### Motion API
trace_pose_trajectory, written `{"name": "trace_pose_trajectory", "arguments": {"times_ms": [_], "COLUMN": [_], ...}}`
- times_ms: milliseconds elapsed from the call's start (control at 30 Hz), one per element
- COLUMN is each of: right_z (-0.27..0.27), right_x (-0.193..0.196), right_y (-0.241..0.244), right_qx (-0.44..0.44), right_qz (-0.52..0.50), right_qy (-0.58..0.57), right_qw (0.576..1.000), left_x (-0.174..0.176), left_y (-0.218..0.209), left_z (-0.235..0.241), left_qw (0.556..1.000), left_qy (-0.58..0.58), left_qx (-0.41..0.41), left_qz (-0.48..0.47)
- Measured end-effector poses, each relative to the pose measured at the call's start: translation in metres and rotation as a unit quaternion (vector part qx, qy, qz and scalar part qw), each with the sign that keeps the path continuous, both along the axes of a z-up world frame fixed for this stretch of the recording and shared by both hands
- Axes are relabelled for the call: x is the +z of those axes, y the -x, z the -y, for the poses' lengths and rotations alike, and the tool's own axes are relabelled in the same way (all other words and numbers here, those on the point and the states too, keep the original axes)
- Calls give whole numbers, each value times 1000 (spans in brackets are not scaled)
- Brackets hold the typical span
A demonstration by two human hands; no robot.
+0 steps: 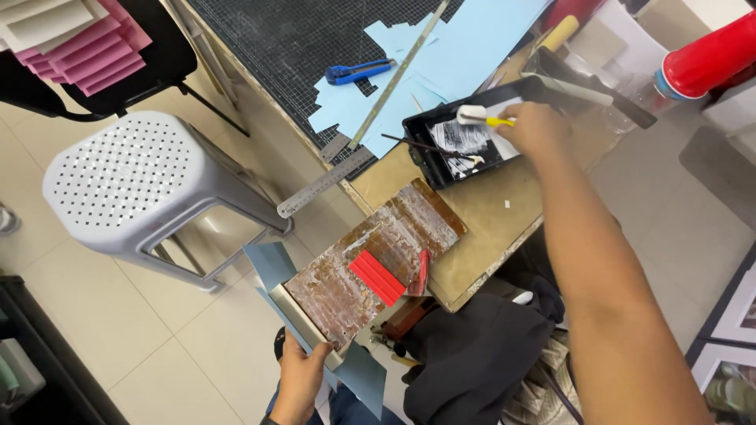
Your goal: Applying glue to paper strips and attaching them to box components to assemble small boxes
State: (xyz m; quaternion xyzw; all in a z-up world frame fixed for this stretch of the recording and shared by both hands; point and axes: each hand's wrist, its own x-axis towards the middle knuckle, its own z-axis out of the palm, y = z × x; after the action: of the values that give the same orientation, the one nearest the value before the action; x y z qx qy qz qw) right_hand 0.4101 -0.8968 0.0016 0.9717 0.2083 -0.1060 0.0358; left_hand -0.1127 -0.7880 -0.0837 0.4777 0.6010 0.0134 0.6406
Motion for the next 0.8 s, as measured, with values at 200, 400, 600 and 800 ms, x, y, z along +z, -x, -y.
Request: {"name": "trace_pose_trajectory", "arguments": {"times_ms": [200, 400, 600, 800], "right_z": [-1, -1, 5, 7], "right_x": [15, 26, 14, -5], "right_y": [8, 12, 1, -13], "right_qx": [28, 34, 23, 30], "right_qz": [-24, -14, -4, 0], "right_qy": [41, 17, 21, 39], "right_qw": [998, 999, 1000, 999], "left_x": [-7, -2, -7, -12], "left_y": [1, 1, 2, 7], "left_z": [3, 3, 4, 8], "left_qw": [997, 997, 996, 998], "left_qy": [1, -11, -26, -15], "left_qx": [29, 21, 20, 16], "left_qz": [74, 72, 85, 63]}}
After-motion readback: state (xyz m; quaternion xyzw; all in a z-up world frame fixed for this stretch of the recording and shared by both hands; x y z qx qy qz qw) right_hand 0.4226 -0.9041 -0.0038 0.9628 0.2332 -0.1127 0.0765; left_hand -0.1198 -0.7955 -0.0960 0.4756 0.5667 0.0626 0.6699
